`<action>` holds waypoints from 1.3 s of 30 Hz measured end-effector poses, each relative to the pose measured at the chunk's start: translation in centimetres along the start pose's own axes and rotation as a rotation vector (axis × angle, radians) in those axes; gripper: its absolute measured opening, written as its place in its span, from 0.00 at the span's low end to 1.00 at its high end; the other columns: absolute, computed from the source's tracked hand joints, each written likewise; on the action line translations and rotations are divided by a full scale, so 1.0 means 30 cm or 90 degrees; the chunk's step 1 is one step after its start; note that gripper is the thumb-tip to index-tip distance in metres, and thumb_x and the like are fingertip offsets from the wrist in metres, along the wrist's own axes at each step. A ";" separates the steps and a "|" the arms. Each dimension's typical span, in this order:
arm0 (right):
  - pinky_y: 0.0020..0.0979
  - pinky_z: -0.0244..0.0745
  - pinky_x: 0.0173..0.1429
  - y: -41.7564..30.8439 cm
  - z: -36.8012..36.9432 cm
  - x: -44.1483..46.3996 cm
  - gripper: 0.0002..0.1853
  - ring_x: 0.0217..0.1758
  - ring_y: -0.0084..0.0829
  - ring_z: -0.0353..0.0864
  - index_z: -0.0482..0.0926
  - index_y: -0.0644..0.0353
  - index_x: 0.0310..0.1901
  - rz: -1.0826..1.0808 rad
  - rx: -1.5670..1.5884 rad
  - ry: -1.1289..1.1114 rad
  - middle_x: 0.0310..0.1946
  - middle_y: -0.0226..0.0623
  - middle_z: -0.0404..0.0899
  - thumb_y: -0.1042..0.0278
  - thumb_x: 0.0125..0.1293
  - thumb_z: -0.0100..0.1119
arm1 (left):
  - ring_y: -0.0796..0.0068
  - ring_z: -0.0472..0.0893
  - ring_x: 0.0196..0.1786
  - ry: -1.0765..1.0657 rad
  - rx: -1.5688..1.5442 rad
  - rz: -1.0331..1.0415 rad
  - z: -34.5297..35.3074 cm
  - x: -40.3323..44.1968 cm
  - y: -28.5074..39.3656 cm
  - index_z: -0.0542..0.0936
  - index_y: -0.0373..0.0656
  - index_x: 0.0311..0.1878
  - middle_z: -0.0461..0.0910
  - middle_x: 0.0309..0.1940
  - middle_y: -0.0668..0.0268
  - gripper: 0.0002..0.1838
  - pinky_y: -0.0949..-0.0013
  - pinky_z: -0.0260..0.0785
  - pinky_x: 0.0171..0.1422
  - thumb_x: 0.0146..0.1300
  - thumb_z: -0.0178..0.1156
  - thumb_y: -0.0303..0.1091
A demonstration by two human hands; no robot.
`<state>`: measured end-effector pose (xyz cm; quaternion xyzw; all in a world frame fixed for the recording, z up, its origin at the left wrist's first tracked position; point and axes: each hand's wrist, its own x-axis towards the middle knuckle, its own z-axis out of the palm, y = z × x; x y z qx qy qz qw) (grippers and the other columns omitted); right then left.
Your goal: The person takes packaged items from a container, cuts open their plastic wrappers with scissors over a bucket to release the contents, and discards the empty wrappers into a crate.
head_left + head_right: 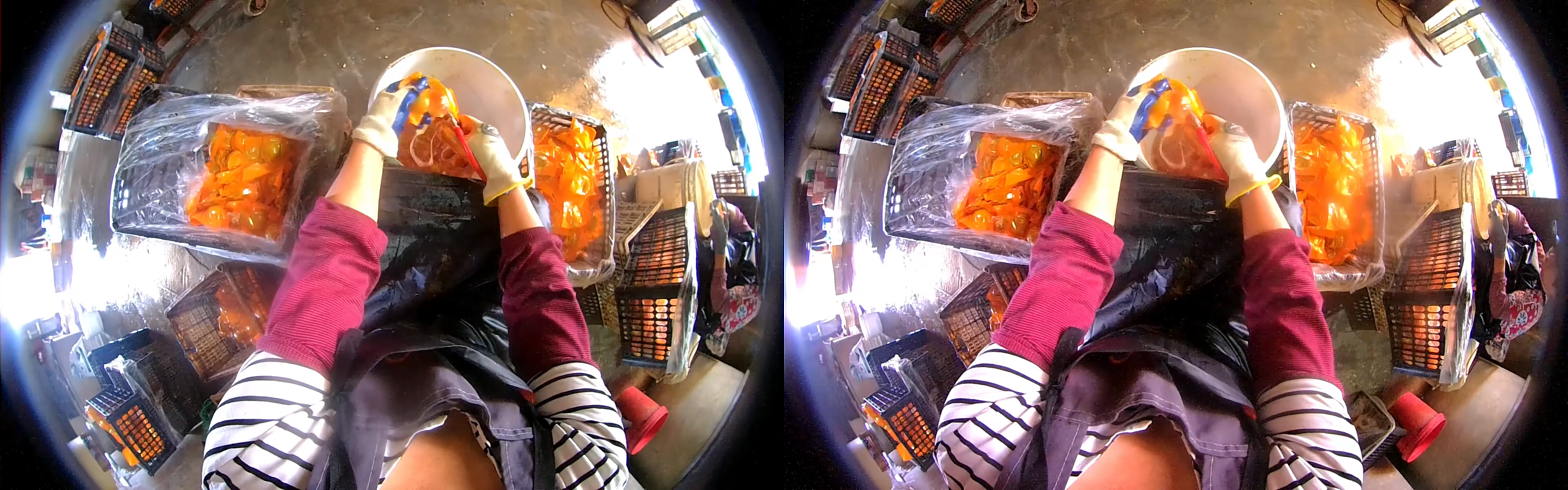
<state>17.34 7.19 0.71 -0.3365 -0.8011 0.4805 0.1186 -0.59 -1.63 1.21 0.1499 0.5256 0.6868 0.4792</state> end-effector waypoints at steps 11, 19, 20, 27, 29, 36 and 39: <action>0.28 0.76 0.32 -0.142 -0.039 -0.067 0.18 0.30 0.31 0.83 0.78 0.53 0.52 0.097 0.257 0.015 0.31 0.38 0.84 0.53 0.68 0.51 | 0.74 0.77 0.53 -0.016 -0.292 0.162 -0.037 0.023 0.023 0.75 0.47 0.56 0.80 0.48 0.70 0.19 0.68 0.65 0.62 0.68 0.54 0.47; 0.25 0.74 0.38 -0.177 -0.162 -0.110 0.18 0.34 0.31 0.80 0.73 0.65 0.56 -0.276 0.235 -0.131 0.45 0.44 0.79 0.70 0.65 0.54 | 0.64 0.72 0.62 -0.228 -0.220 0.191 0.040 -0.019 0.057 0.70 0.45 0.62 0.74 0.60 0.64 0.30 0.55 0.63 0.67 0.67 0.49 0.57; 0.27 0.75 0.41 -0.155 -0.158 -0.106 0.19 0.36 0.34 0.81 0.72 0.66 0.56 -0.294 0.218 -0.103 0.48 0.46 0.78 0.73 0.64 0.56 | 0.64 0.73 0.61 -0.266 -0.214 0.220 0.045 -0.004 0.035 0.70 0.44 0.62 0.74 0.59 0.64 0.28 0.57 0.64 0.66 0.68 0.50 0.55; 0.20 0.65 0.29 -0.190 -0.192 -0.094 0.18 0.26 0.20 0.73 0.74 0.64 0.54 -0.058 0.559 -0.355 0.32 0.35 0.79 0.58 0.72 0.48 | 0.64 0.68 0.65 -0.269 -0.344 0.012 0.035 0.075 -0.051 0.63 0.45 0.67 0.68 0.63 0.62 0.29 0.60 0.60 0.71 0.69 0.51 0.50; 0.19 0.63 0.27 -0.220 -0.169 -0.098 0.20 0.23 0.18 0.71 0.74 0.63 0.53 0.036 0.566 -0.219 0.30 0.35 0.79 0.54 0.73 0.46 | 0.63 0.67 0.66 -0.316 -0.389 -0.014 0.107 -0.034 0.044 0.62 0.44 0.68 0.67 0.64 0.62 0.31 0.58 0.59 0.72 0.70 0.49 0.53; 0.23 0.71 0.50 -0.196 -0.098 -0.072 0.20 0.47 0.21 0.77 0.73 0.64 0.58 0.068 0.629 -0.231 0.49 0.35 0.78 0.58 0.73 0.48 | 0.74 0.77 0.52 -0.162 -0.009 0.070 0.085 0.004 -0.022 0.76 0.42 0.58 0.80 0.49 0.66 0.26 0.73 0.68 0.57 0.59 0.67 0.44; 0.22 0.74 0.44 -0.152 -0.101 -0.067 0.21 0.45 0.22 0.79 0.72 0.65 0.59 0.120 0.625 -0.208 0.49 0.36 0.79 0.61 0.71 0.53 | 0.74 0.78 0.50 -0.169 -0.171 -0.039 0.056 -0.027 0.024 0.78 0.42 0.54 0.80 0.46 0.66 0.20 0.73 0.71 0.56 0.61 0.65 0.40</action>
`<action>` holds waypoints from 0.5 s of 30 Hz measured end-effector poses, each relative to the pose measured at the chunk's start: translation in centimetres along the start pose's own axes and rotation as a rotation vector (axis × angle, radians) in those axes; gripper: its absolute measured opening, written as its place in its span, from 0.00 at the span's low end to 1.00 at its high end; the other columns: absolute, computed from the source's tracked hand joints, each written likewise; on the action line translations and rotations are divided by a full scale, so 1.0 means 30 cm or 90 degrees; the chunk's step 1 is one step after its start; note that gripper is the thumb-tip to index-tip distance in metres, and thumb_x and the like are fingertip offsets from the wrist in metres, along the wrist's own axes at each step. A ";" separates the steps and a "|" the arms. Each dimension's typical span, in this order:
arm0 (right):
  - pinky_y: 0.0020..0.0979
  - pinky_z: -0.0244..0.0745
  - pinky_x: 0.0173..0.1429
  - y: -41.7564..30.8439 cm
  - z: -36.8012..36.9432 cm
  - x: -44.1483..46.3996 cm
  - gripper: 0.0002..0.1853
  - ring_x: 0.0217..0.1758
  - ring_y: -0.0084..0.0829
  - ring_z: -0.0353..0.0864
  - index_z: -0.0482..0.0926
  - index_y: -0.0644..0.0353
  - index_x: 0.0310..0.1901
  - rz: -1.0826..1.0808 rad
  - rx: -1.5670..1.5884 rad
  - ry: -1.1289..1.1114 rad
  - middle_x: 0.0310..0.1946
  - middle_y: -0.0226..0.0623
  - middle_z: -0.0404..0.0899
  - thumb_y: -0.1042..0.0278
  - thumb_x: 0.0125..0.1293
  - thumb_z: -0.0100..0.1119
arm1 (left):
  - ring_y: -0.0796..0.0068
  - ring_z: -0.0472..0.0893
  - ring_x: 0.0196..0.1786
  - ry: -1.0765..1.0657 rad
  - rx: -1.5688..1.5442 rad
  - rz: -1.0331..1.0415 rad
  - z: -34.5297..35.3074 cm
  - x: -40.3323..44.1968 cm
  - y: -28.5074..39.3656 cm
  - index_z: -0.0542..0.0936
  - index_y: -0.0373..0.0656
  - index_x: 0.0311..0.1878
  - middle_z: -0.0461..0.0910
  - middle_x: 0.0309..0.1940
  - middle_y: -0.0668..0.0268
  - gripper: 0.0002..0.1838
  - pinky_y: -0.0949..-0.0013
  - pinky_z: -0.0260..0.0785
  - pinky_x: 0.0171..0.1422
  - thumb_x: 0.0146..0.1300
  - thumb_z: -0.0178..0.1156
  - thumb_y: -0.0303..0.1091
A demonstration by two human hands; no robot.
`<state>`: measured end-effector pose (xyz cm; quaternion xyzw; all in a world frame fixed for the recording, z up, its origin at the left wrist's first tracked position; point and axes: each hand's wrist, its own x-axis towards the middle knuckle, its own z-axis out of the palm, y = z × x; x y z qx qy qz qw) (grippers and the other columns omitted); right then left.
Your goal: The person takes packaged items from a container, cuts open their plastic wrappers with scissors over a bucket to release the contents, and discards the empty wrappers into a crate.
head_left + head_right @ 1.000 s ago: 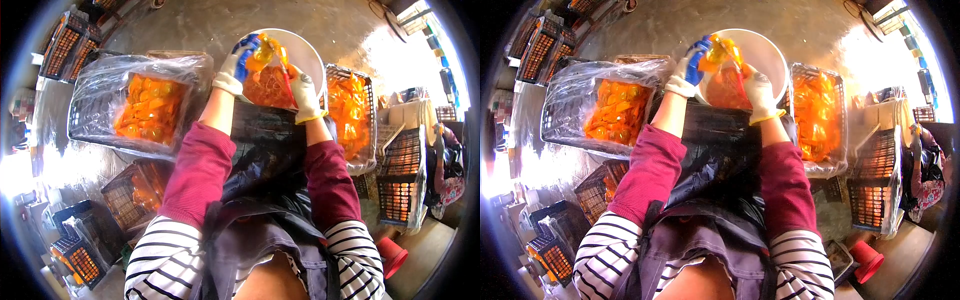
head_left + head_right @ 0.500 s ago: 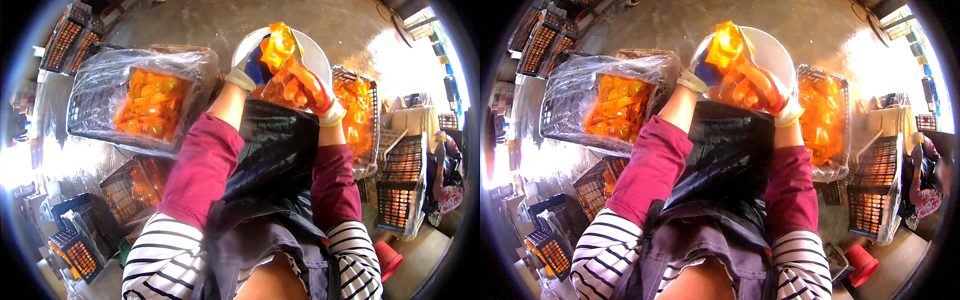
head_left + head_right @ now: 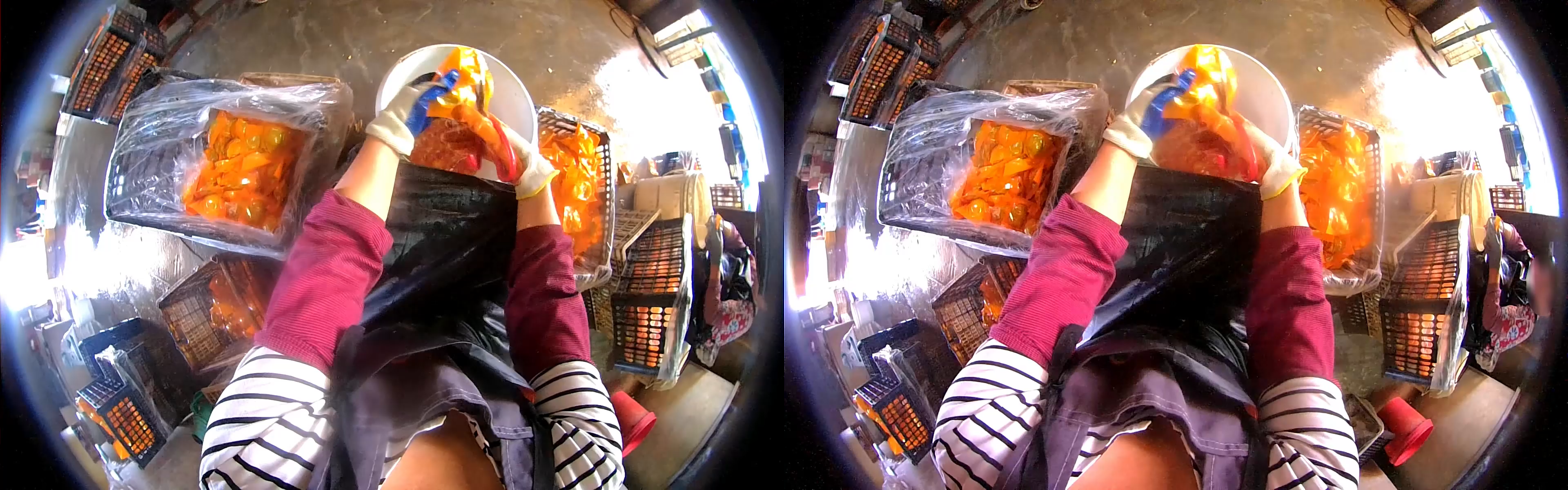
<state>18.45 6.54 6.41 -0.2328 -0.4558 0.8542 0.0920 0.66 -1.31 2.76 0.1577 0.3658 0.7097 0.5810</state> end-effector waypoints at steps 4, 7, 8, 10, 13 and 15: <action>0.20 0.63 0.19 0.016 -0.076 -0.004 0.20 0.31 0.26 0.83 0.72 0.67 0.57 0.020 -0.154 0.056 0.42 0.37 0.83 0.65 0.68 0.54 | 0.54 0.77 0.56 -0.081 -0.295 0.103 -0.078 0.044 0.009 0.71 0.39 0.61 0.75 0.57 0.54 0.27 0.57 0.75 0.57 0.64 0.58 0.46; 0.20 0.64 0.20 0.019 -0.032 -0.036 0.18 0.33 0.30 0.84 0.73 0.67 0.56 0.071 0.015 0.155 0.45 0.40 0.81 0.65 0.68 0.53 | 0.55 0.77 0.56 -0.093 -0.408 0.111 -0.105 0.036 0.034 0.71 0.39 0.60 0.75 0.56 0.54 0.28 0.57 0.76 0.55 0.63 0.59 0.48; 0.21 0.72 0.28 0.049 -0.080 -0.026 0.17 0.40 0.34 0.84 0.74 0.67 0.54 0.032 0.051 0.098 0.49 0.42 0.80 0.66 0.68 0.53 | 0.57 0.80 0.52 -0.065 -0.412 0.116 -0.108 0.030 0.029 0.73 0.42 0.57 0.78 0.53 0.56 0.27 0.59 0.77 0.54 0.59 0.65 0.47; 0.23 0.74 0.38 0.106 -0.158 0.065 0.16 0.44 0.34 0.82 0.74 0.66 0.52 0.019 -0.191 0.131 0.49 0.41 0.79 0.67 0.67 0.55 | 0.58 0.79 0.53 0.037 -0.317 0.160 -0.113 0.054 0.017 0.73 0.43 0.57 0.77 0.54 0.55 0.27 0.58 0.77 0.53 0.60 0.64 0.47; 0.26 0.73 0.53 0.124 -0.162 0.088 0.14 0.47 0.29 0.79 0.74 0.66 0.50 0.025 -0.309 0.129 0.45 0.38 0.79 0.70 0.66 0.58 | 0.60 0.79 0.54 0.072 -0.224 0.180 -0.105 0.054 0.010 0.74 0.44 0.56 0.77 0.54 0.56 0.24 0.61 0.76 0.54 0.60 0.64 0.45; 0.24 0.72 0.53 0.126 -0.133 0.077 0.13 0.45 0.27 0.79 0.75 0.65 0.50 0.043 -0.331 0.132 0.44 0.36 0.79 0.71 0.66 0.59 | 0.60 0.79 0.54 0.063 -0.199 0.181 -0.108 0.054 0.003 0.73 0.44 0.56 0.78 0.54 0.57 0.24 0.63 0.75 0.56 0.60 0.64 0.44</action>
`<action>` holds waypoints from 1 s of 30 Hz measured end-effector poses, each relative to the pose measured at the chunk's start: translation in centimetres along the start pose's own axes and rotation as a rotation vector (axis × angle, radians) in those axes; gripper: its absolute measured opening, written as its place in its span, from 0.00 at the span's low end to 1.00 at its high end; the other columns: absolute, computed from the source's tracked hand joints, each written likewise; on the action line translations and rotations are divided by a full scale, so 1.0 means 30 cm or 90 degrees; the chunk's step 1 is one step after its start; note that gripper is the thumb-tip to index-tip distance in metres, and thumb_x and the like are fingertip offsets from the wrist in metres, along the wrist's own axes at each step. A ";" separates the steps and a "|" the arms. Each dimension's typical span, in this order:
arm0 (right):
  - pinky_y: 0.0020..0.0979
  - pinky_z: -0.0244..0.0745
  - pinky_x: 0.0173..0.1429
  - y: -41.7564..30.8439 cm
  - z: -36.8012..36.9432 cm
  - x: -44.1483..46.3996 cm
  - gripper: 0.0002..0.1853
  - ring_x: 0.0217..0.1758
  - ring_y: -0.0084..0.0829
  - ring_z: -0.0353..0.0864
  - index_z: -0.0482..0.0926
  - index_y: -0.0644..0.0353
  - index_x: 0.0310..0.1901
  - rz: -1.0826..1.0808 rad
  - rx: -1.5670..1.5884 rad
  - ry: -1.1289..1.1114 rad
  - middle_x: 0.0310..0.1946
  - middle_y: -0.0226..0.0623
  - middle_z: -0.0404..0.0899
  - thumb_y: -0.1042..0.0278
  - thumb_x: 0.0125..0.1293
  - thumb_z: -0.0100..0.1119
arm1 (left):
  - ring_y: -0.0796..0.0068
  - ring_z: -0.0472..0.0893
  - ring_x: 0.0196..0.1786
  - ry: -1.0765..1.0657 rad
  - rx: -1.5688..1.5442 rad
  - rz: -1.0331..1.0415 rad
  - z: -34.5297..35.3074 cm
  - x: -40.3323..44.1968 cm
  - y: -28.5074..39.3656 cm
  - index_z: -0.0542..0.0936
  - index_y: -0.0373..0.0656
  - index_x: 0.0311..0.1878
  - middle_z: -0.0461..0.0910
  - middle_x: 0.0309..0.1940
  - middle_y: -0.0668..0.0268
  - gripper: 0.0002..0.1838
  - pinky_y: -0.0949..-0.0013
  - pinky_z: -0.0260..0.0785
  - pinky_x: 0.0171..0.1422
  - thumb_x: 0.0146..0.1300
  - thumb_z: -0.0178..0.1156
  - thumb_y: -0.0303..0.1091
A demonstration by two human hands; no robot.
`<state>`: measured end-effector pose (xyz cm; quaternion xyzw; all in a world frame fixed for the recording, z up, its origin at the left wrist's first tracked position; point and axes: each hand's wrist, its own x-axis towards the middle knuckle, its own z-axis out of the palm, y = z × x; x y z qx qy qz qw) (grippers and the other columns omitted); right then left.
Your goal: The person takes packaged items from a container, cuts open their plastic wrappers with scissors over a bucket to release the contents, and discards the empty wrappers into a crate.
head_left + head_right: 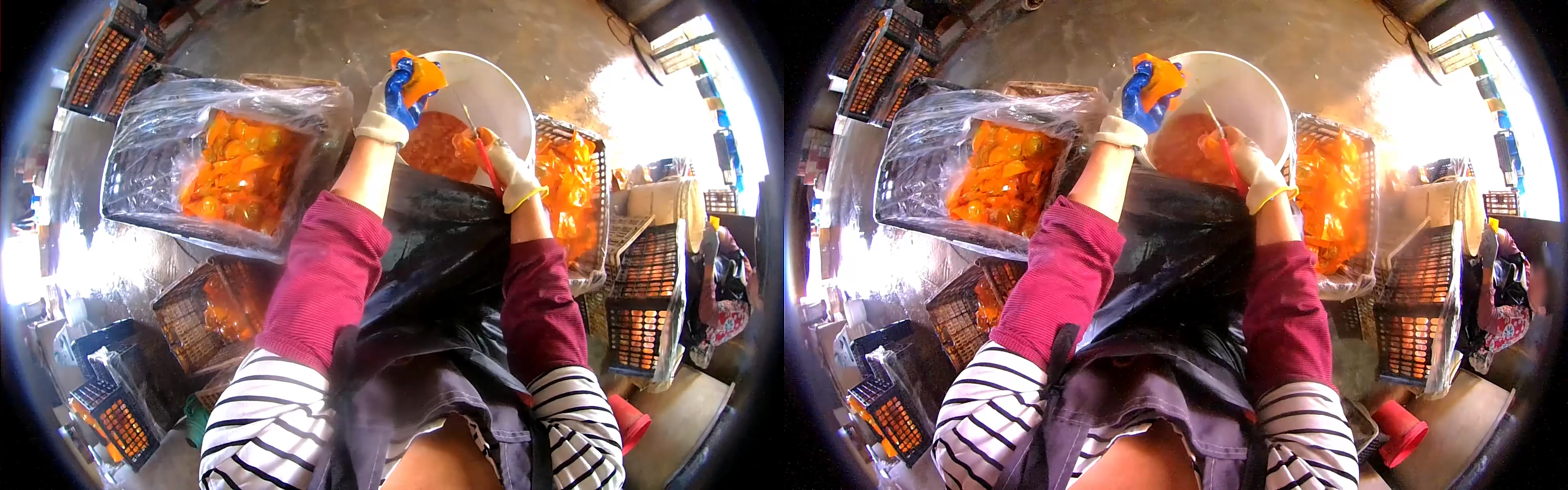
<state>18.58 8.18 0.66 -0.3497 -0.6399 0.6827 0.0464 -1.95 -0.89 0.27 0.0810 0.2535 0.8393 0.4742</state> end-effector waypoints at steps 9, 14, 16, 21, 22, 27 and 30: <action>0.26 0.71 0.46 0.059 0.070 0.045 0.15 0.41 0.22 0.76 0.77 0.59 0.48 -0.088 -0.108 -0.080 0.38 0.32 0.80 0.59 0.64 0.62 | 0.69 0.78 0.51 0.092 0.049 0.145 -0.002 0.007 -0.014 0.73 0.40 0.56 0.79 0.49 0.60 0.19 0.68 0.70 0.58 0.65 0.59 0.39; 0.21 0.72 0.43 0.070 0.097 0.082 0.15 0.39 0.18 0.76 0.77 0.56 0.50 -0.135 0.044 -0.031 0.36 0.28 0.80 0.63 0.64 0.63 | 0.75 0.79 0.47 0.049 0.274 0.162 0.055 -0.014 -0.069 0.76 0.39 0.54 0.80 0.45 0.65 0.21 0.72 0.71 0.54 0.65 0.60 0.44; 0.22 0.73 0.43 0.015 0.096 0.030 0.16 0.38 0.19 0.77 0.77 0.56 0.51 -0.041 0.090 -0.008 0.37 0.29 0.80 0.62 0.64 0.63 | 0.76 0.79 0.42 0.039 0.280 0.165 0.068 -0.017 -0.089 0.76 0.36 0.52 0.80 0.41 0.65 0.19 0.74 0.72 0.50 0.65 0.60 0.40; 0.23 0.73 0.41 -0.036 0.077 -0.016 0.17 0.36 0.20 0.76 0.76 0.57 0.53 -0.003 -0.039 0.041 0.35 0.31 0.80 0.61 0.65 0.62 | 0.75 0.78 0.48 0.034 0.296 0.139 0.103 -0.044 -0.049 0.74 0.38 0.56 0.78 0.48 0.66 0.21 0.74 0.71 0.54 0.65 0.61 0.39; 0.23 0.72 0.41 -0.025 0.087 -0.008 0.17 0.36 0.20 0.76 0.77 0.58 0.52 -0.041 -0.040 0.066 0.35 0.31 0.80 0.61 0.65 0.62 | 0.74 0.77 0.52 0.007 0.424 0.175 0.112 -0.057 -0.046 0.72 0.41 0.58 0.77 0.51 0.68 0.21 0.73 0.70 0.57 0.66 0.59 0.40; 0.24 0.71 0.41 -0.080 0.118 -0.042 0.13 0.35 0.20 0.75 0.79 0.61 0.47 -0.071 -0.031 0.130 0.33 0.29 0.80 0.64 0.65 0.62 | 0.76 0.77 0.50 0.017 0.505 0.005 0.052 -0.016 -0.076 0.71 0.37 0.58 0.77 0.49 0.65 0.23 0.76 0.72 0.53 0.62 0.63 0.34; 0.27 0.72 0.44 -0.095 0.102 -0.044 0.15 0.38 0.23 0.76 0.79 0.61 0.48 -0.055 -0.141 0.162 0.36 0.31 0.81 0.61 0.64 0.61 | 0.75 0.76 0.52 -0.019 0.540 0.063 0.034 -0.008 -0.075 0.72 0.37 0.58 0.77 0.49 0.64 0.24 0.77 0.71 0.55 0.62 0.64 0.35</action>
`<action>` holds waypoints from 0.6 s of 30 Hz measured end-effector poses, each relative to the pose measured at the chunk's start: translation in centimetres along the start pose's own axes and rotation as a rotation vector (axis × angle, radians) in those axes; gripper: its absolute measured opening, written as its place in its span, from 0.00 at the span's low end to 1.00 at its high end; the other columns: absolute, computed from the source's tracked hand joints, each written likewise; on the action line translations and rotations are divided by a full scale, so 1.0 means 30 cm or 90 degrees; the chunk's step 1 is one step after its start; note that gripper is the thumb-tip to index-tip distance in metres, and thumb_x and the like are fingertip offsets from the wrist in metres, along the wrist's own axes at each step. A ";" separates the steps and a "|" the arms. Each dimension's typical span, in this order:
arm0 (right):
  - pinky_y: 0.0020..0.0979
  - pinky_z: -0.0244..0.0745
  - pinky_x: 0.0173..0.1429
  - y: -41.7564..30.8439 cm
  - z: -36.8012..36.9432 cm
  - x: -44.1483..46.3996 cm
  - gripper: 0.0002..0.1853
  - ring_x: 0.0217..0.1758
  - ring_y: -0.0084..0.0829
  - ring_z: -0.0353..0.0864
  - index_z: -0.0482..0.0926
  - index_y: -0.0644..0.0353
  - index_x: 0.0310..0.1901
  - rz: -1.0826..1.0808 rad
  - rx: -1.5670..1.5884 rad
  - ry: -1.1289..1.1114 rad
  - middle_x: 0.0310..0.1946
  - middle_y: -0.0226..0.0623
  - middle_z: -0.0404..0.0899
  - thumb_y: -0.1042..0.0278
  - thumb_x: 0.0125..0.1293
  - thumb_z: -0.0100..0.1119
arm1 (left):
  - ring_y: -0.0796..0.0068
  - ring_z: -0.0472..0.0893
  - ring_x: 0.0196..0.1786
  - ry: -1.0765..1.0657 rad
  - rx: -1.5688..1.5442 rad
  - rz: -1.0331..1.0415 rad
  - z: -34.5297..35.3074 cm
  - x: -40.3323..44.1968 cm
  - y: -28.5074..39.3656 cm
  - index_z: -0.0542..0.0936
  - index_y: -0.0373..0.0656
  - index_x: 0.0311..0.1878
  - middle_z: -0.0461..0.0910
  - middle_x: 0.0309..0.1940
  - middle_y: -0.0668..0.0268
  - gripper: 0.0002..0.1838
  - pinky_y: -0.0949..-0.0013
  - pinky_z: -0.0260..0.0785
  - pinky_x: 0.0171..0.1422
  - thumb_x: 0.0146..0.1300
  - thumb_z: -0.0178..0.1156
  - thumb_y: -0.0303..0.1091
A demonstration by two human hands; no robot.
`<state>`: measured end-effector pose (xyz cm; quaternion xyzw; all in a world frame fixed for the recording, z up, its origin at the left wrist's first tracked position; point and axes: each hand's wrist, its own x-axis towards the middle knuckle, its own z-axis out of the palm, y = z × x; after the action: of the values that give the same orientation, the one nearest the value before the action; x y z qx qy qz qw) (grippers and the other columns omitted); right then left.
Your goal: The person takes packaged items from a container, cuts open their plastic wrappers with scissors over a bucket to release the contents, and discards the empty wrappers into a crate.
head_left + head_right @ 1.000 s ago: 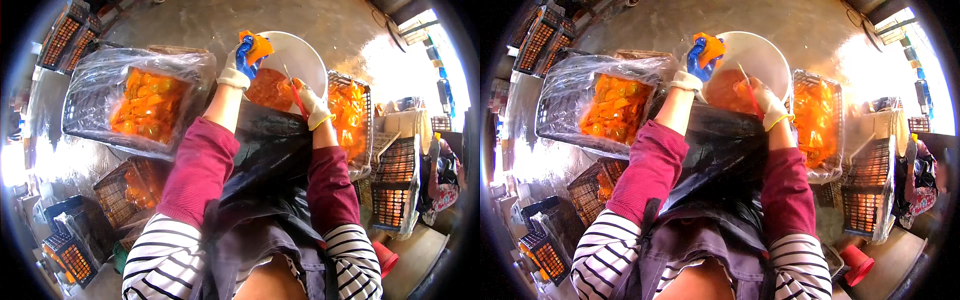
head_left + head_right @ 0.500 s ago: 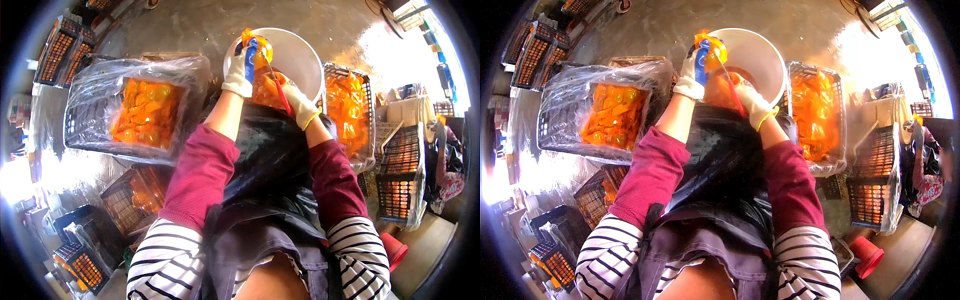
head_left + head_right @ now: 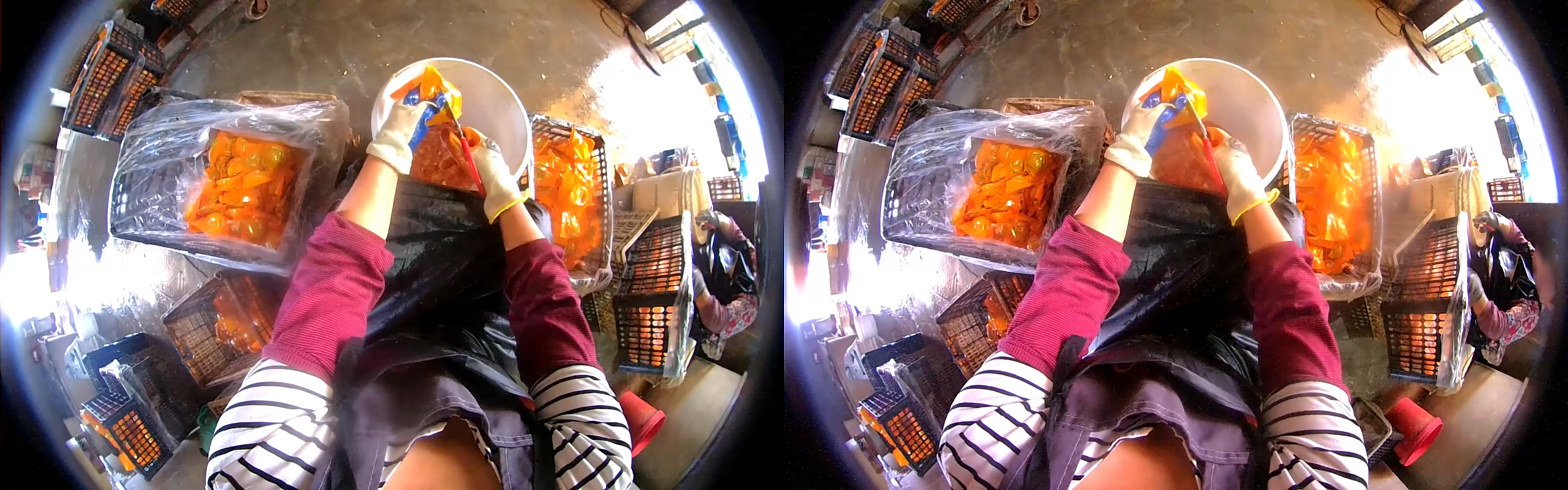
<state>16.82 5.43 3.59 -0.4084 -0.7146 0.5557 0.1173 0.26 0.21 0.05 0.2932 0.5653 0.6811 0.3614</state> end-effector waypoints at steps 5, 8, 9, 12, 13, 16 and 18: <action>0.34 0.74 0.47 0.091 0.033 0.055 0.19 0.44 0.33 0.81 0.78 0.58 0.50 -0.226 0.080 0.032 0.37 0.37 0.83 0.55 0.64 0.61 | 0.67 0.76 0.55 -0.016 0.166 -0.030 -0.034 0.043 -0.130 0.73 0.38 0.59 0.78 0.50 0.58 0.24 0.70 0.68 0.58 0.63 0.62 0.40; 0.35 0.76 0.40 0.104 0.007 0.056 0.17 0.36 0.34 0.84 0.78 0.59 0.50 -0.129 0.039 -0.014 0.33 0.39 0.83 0.58 0.64 0.61 | 0.64 0.77 0.54 -0.044 0.222 -0.069 -0.027 0.010 -0.081 0.75 0.41 0.58 0.79 0.50 0.57 0.22 0.65 0.67 0.59 0.66 0.56 0.44; 0.32 0.77 0.38 0.082 -0.006 0.044 0.17 0.35 0.32 0.83 0.76 0.59 0.52 -0.065 0.068 -0.049 0.34 0.39 0.83 0.61 0.65 0.60 | 0.65 0.77 0.54 -0.074 0.229 -0.029 -0.056 0.039 -0.131 0.76 0.42 0.57 0.80 0.49 0.57 0.21 0.66 0.68 0.59 0.66 0.57 0.45; 0.27 0.78 0.32 -0.013 -0.032 -0.003 0.17 0.30 0.31 0.83 0.74 0.59 0.56 0.069 0.147 -0.131 0.35 0.39 0.81 0.68 0.67 0.58 | 0.71 0.79 0.47 -0.079 0.012 -0.051 -0.090 0.039 -0.114 0.78 0.39 0.53 0.81 0.45 0.61 0.19 0.73 0.70 0.53 0.64 0.61 0.41; 0.28 0.78 0.30 -0.024 -0.035 -0.010 0.16 0.29 0.32 0.83 0.74 0.59 0.55 0.078 0.166 -0.140 0.34 0.39 0.82 0.68 0.67 0.57 | 0.72 0.79 0.45 -0.030 -0.027 -0.097 -0.052 0.000 -0.032 0.78 0.38 0.53 0.81 0.43 0.62 0.19 0.75 0.70 0.52 0.64 0.61 0.40; 0.28 0.77 0.28 -0.007 -0.038 0.002 0.14 0.27 0.31 0.82 0.76 0.59 0.53 0.108 0.183 -0.172 0.32 0.38 0.81 0.68 0.67 0.57 | 0.75 0.79 0.40 0.045 0.063 -0.148 -0.002 -0.054 0.092 0.77 0.36 0.53 0.81 0.42 0.62 0.21 0.77 0.75 0.45 0.65 0.60 0.43; 0.27 0.76 0.27 -0.003 -0.038 0.012 0.14 0.26 0.28 0.81 0.77 0.59 0.52 0.119 0.208 -0.176 0.31 0.36 0.81 0.68 0.66 0.57 | 0.74 0.80 0.39 0.068 -0.093 -0.154 0.010 -0.043 0.062 0.77 0.37 0.53 0.81 0.41 0.60 0.20 0.75 0.77 0.42 0.66 0.59 0.43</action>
<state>17.27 6.48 3.99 -0.3687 -0.5835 0.7229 0.0309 0.93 -0.88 1.94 0.1596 0.5639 0.6864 0.4306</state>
